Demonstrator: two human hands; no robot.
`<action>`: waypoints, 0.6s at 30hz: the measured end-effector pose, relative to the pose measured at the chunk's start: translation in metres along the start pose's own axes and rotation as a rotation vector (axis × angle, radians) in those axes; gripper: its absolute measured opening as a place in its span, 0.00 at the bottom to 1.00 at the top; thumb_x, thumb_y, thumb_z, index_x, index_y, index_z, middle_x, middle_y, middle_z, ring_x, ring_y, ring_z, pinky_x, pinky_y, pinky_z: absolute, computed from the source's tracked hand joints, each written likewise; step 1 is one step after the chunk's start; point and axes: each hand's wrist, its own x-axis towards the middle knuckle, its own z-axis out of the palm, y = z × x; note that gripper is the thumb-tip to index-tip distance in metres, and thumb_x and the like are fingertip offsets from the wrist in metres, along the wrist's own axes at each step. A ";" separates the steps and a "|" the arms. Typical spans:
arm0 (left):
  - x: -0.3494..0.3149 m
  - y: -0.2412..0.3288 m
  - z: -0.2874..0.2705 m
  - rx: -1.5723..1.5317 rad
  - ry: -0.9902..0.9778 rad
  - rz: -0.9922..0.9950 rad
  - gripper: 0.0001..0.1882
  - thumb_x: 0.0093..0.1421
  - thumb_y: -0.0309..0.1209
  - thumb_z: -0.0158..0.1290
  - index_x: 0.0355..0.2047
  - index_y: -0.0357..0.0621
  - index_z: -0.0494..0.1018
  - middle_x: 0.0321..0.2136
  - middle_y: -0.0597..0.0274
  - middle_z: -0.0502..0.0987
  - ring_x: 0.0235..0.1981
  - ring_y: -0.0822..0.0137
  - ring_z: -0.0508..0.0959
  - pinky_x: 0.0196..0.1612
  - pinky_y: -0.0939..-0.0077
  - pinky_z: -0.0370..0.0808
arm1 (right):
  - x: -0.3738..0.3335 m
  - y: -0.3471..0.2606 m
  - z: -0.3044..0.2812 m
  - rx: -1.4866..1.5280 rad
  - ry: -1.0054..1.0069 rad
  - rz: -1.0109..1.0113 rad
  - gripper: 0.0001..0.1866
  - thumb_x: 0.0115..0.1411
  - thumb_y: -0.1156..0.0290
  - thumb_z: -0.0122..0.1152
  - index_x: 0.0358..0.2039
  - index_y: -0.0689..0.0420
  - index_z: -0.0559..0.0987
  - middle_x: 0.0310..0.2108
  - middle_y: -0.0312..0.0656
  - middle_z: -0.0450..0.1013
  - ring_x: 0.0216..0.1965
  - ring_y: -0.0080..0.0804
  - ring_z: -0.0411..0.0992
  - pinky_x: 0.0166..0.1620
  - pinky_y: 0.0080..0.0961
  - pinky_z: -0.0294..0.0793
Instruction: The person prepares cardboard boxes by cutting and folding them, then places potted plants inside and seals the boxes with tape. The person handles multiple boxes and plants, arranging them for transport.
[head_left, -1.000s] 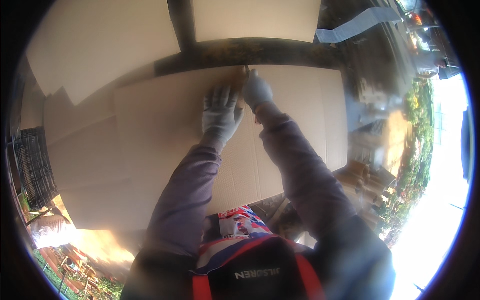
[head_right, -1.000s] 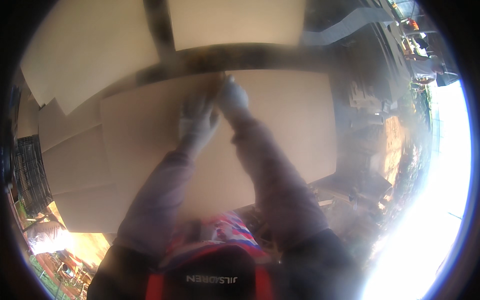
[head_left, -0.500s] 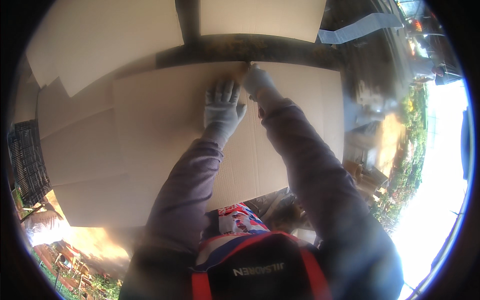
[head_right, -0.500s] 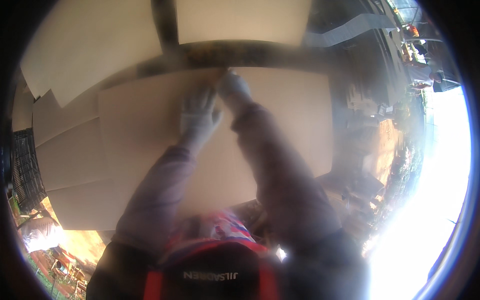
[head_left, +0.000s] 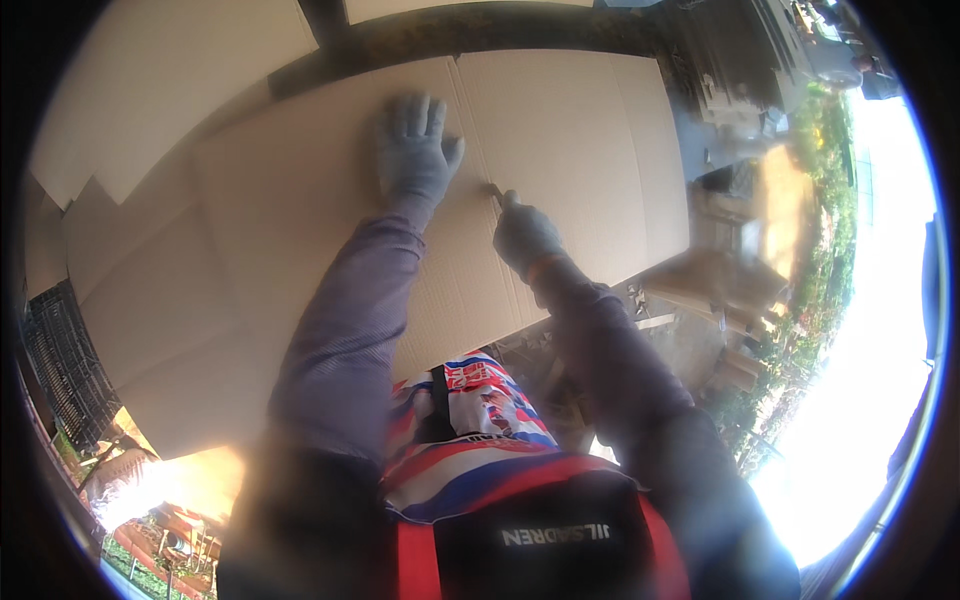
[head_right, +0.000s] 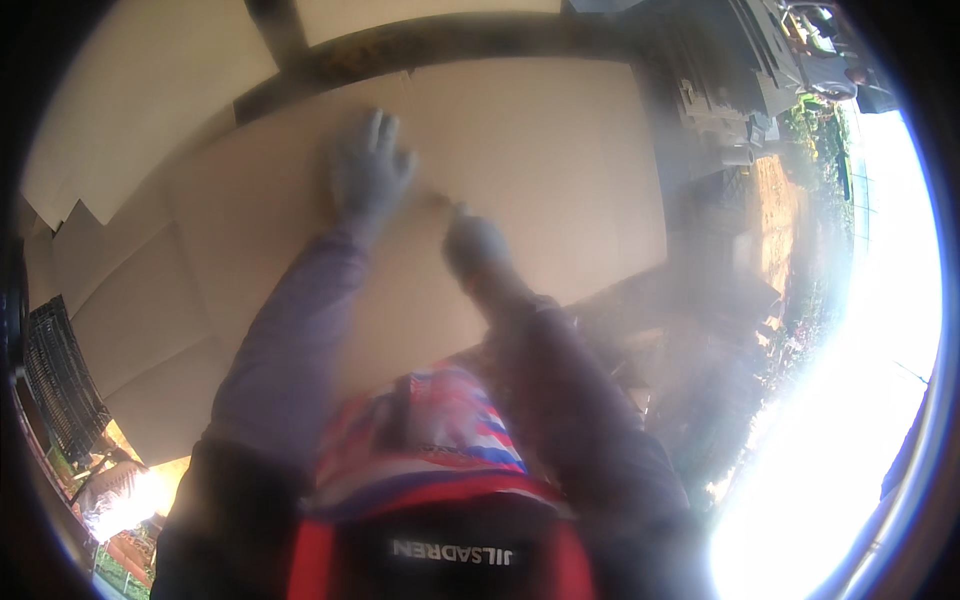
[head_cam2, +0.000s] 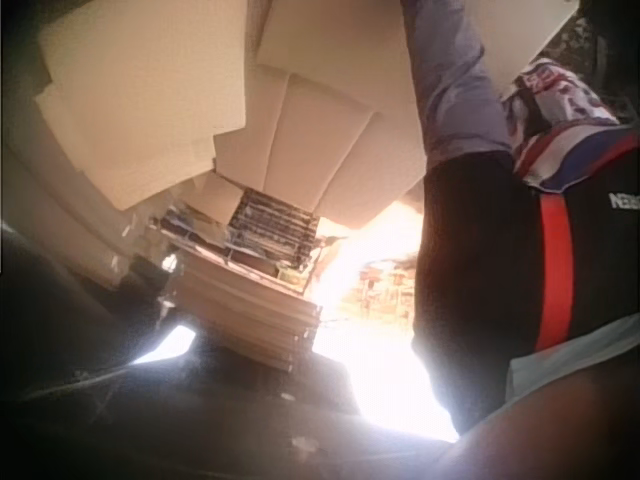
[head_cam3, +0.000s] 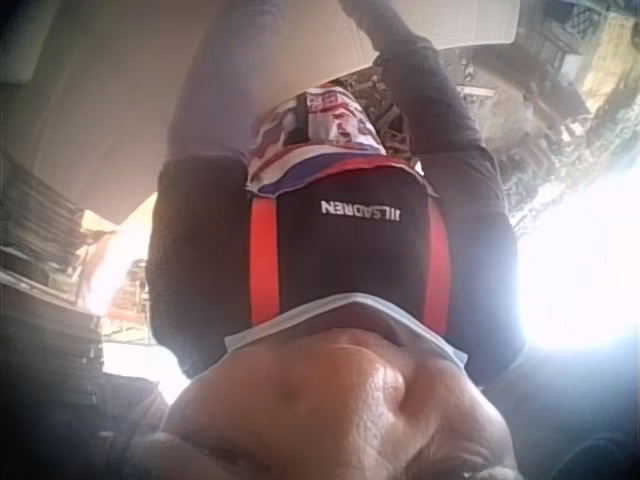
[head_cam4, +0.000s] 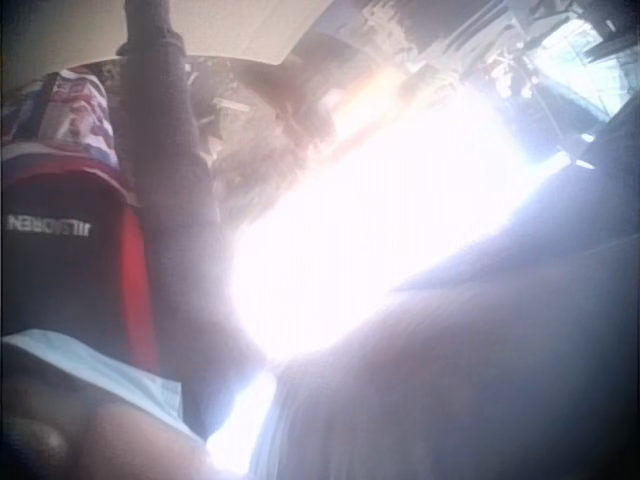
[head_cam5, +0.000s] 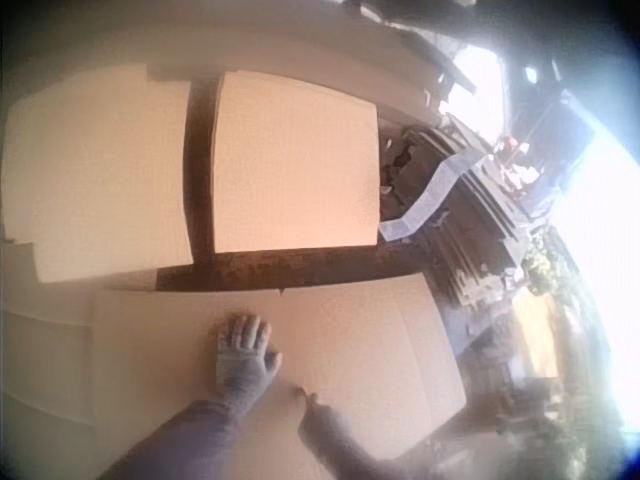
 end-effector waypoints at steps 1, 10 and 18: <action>0.000 0.000 0.002 0.014 0.080 0.023 0.32 0.58 0.53 0.50 0.59 0.52 0.66 0.62 0.63 0.63 0.65 0.57 0.59 0.65 0.46 0.53 | -0.023 0.009 0.009 0.031 -0.046 0.057 0.14 0.59 0.73 0.48 0.45 0.63 0.68 0.30 0.61 0.77 0.32 0.57 0.78 0.34 0.46 0.77; 0.001 -0.002 0.008 0.074 0.266 0.164 0.27 0.56 0.49 0.54 0.52 0.50 0.72 0.55 0.59 0.69 0.61 0.56 0.64 0.61 0.47 0.59 | -0.293 0.122 0.077 0.839 -0.562 0.822 0.14 0.68 0.68 0.47 0.48 0.60 0.75 0.45 0.50 0.74 0.44 0.45 0.75 0.47 0.43 0.75; -0.001 -0.013 0.010 0.085 0.330 0.214 0.26 0.56 0.48 0.55 0.52 0.48 0.71 0.54 0.57 0.69 0.58 0.52 0.65 0.60 0.42 0.60 | -0.120 0.141 0.122 2.338 0.116 0.325 0.14 0.68 0.63 0.51 0.46 0.60 0.76 0.38 0.40 0.74 0.40 0.33 0.73 0.46 0.31 0.74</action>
